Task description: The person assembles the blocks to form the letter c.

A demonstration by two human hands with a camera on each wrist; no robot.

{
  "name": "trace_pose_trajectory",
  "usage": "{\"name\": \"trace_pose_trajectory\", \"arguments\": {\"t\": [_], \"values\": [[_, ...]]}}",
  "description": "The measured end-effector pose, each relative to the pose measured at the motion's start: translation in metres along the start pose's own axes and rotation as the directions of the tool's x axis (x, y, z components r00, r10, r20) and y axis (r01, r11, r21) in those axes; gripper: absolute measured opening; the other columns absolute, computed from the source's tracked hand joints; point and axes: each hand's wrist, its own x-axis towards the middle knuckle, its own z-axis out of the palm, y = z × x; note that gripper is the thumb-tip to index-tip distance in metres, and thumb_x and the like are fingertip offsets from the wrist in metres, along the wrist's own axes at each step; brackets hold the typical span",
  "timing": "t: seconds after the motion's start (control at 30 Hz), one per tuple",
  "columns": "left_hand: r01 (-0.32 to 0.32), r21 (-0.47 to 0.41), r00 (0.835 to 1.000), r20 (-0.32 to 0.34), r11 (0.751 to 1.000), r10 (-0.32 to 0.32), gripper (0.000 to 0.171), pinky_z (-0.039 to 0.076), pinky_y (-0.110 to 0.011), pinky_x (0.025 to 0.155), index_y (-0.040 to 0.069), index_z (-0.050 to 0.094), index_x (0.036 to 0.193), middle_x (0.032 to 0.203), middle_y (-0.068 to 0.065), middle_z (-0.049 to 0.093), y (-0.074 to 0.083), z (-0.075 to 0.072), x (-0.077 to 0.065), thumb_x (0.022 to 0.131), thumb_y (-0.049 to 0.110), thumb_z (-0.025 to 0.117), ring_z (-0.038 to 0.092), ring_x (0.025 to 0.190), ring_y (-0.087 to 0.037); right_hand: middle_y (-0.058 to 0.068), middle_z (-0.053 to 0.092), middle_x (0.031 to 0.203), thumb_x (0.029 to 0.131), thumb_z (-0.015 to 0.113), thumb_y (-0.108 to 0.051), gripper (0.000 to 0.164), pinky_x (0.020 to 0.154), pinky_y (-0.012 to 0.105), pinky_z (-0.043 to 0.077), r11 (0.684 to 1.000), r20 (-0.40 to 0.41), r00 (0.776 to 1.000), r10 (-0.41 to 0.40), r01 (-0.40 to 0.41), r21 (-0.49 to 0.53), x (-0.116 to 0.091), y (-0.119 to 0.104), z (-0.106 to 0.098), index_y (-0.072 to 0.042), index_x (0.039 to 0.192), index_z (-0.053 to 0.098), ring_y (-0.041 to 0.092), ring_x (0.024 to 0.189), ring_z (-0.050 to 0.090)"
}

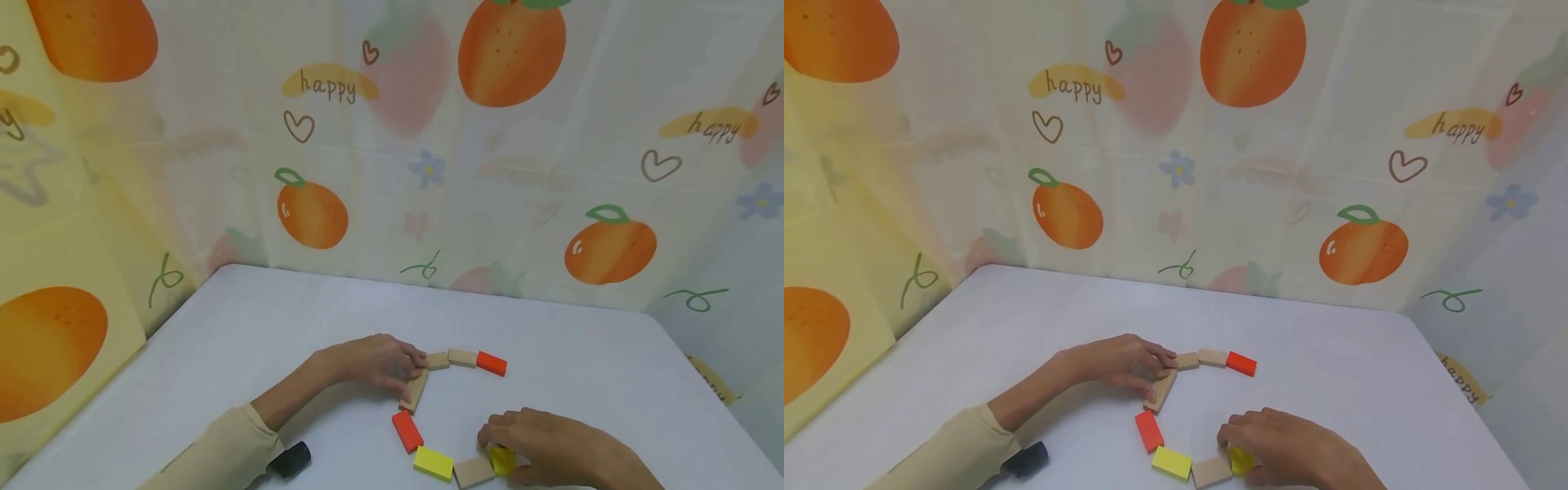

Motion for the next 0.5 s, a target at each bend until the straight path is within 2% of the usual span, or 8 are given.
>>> {"name": "trace_pose_trajectory", "arguments": {"t": [0.3,0.5], "values": [[-0.011,0.021,1.000,0.018,1.000,0.010,0.038,0.052,-0.024,0.111,0.017,0.078,0.124,0.146,0.004,0.067,0.0039,-0.0023,0.0014,0.095,0.042,0.076,0.058,0.142,-0.009,-0.025,0.064,0.100,0.080,0.091,-0.031,0.049,0.087,0.030,0.064,0.998,-0.023,0.999,0.050,-0.049,0.046,-0.0055,0.0030,-0.0039,-0.043,0.117,0.062,-0.001,0.085,0.055],[-0.020,-0.012,1.000,0.004,1.000,0.020,0.034,0.050,-0.021,0.111,0.017,0.077,0.126,0.142,0.004,0.069,0.0041,-0.0051,0.0012,0.098,0.035,0.073,0.058,0.142,-0.009,-0.023,0.063,0.095,0.084,0.088,-0.034,0.039,0.080,0.024,0.058,0.999,-0.042,0.998,0.037,-0.037,0.018,-0.0050,0.0057,-0.0102,-0.038,0.113,0.062,-0.001,0.083,0.053]]}}
